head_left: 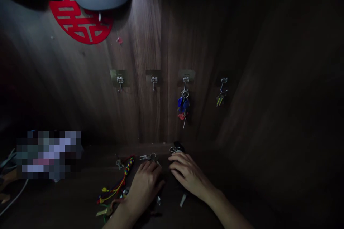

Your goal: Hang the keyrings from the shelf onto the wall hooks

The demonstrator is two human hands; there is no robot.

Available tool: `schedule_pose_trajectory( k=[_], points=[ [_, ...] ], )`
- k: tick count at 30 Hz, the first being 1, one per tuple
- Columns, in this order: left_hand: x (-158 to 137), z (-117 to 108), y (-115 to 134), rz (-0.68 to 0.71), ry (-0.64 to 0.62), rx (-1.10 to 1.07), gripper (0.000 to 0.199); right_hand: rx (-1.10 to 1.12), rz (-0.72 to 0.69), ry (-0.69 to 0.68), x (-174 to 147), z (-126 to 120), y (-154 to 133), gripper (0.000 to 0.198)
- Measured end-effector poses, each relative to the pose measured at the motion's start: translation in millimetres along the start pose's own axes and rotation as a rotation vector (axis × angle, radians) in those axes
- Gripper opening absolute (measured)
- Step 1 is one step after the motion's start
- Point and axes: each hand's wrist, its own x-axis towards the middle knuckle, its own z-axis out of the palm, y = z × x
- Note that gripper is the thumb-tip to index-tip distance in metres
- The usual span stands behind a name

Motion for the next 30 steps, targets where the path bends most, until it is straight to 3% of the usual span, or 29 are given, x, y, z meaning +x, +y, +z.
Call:
schedule_pose_trajectory(
  k=[5,9,17,22,30],
  points=[
    [1,1,-3,-0.031,-0.003,-0.076,0.012,0.039,0.001,-0.007,1,-1,-2,0.016],
    [1,-4,-2,-0.084,0.072,-0.286,0.006,0.077,0.013,-0.013,2,-2,-7,0.016],
    [8,-5,-6,-0.41,0.175,-0.979,0.022,0.146,0.04,0.108,2,-6,-13,0.035],
    [11,-5,-4,-0.556,0.133,-1.436,0.038,0.199,0.018,0.149,2,1,-16,0.027],
    [9,-5,0,-0.61,0.088,-1.533,0.04,0.33,0.135,0.123,2,13,-17,0.017]
  ],
)
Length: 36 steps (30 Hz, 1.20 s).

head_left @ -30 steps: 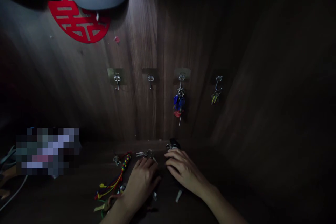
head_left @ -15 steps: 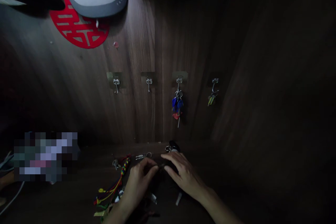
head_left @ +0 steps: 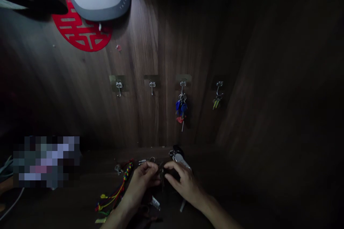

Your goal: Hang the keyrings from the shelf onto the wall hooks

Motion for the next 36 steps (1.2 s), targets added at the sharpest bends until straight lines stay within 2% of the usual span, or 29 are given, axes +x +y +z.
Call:
schedule_pose_trajectory(
  k=[11,17,23,25,29,31,36],
  points=[
    [-4,3,2,-0.044,-0.024,-0.005,0.039,0.124,0.076,-0.057,0,-6,-10,0.03],
    [0,-1,-2,-0.05,-0.034,0.029,0.038,0.126,0.07,-0.052,-2,-1,-2,0.021],
    [1,-2,-6,-0.029,-0.065,0.075,0.04,0.125,0.042,0.022,-1,-4,-5,0.019],
    [1,-2,-5,0.043,-0.054,0.137,0.039,0.181,0.084,0.027,-1,-5,-6,0.018],
    [-2,1,-4,0.374,-0.013,0.396,0.023,0.316,0.169,0.05,0,-6,-7,0.016],
    [-4,3,-4,0.489,-0.011,0.541,0.015,0.368,0.177,0.057,1,-6,-9,0.016],
    [-7,5,-2,0.528,-0.024,0.739,0.006,0.383,0.182,0.061,1,-4,-11,0.014]
  ],
)
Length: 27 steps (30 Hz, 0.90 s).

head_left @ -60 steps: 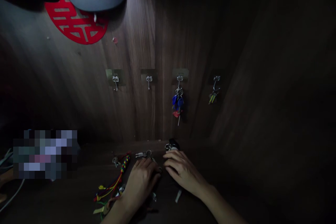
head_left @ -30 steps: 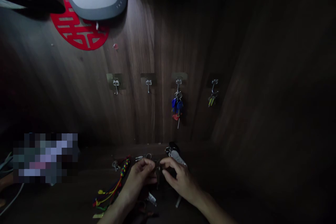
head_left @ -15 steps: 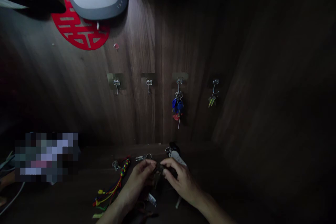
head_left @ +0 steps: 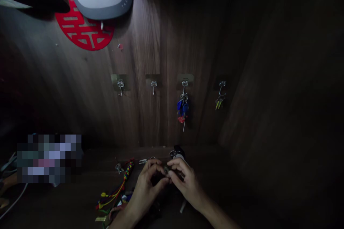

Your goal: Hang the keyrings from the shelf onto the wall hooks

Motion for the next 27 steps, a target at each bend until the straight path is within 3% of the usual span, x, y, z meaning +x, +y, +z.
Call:
schedule_pose_trajectory(
  k=[3,7,15,20,27],
  points=[
    [1,-2,0,0.003,0.039,0.012,0.012,0.009,0.009,-0.017,1,-2,2,0.017],
    [1,-5,0,-0.001,0.096,-0.052,0.017,-0.175,-0.106,0.021,4,-10,1,0.014],
    [0,-2,-4,0.014,0.06,-0.093,0.02,-0.257,-0.295,0.023,4,-7,-3,0.009],
    [2,-4,-6,-0.008,0.091,-0.108,0.022,-0.246,-0.268,0.084,6,-15,-5,0.009],
    [4,-15,-11,-0.121,0.216,-0.134,0.035,-0.184,-0.091,0.417,24,-65,-9,0.02]
  ],
)
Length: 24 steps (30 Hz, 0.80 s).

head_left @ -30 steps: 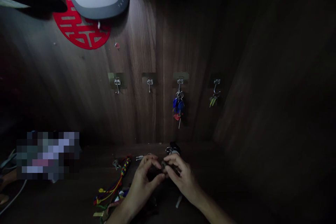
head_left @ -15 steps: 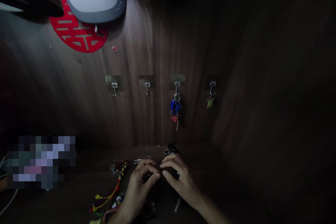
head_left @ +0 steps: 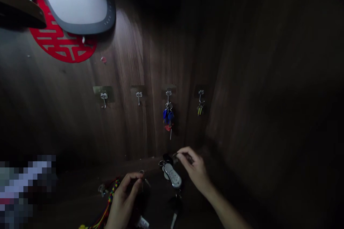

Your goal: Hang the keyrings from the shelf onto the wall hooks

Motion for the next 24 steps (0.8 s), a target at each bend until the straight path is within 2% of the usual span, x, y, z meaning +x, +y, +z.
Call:
schedule_pose_trajectory(
  k=[6,12,18,24],
  points=[
    [1,-1,-7,0.01,-0.027,0.033,0.031,0.077,0.026,0.257,66,-47,-1,0.026],
    [-1,-1,-11,0.054,-0.105,0.084,0.025,0.106,-0.046,0.469,133,-81,-6,0.028],
    [0,-1,-8,0.082,-0.101,0.103,0.023,0.039,-0.02,0.466,165,-94,-2,0.033],
    [0,-2,-9,0.097,-0.101,0.101,0.023,0.047,0.035,0.416,164,-89,11,0.036]
  ],
)
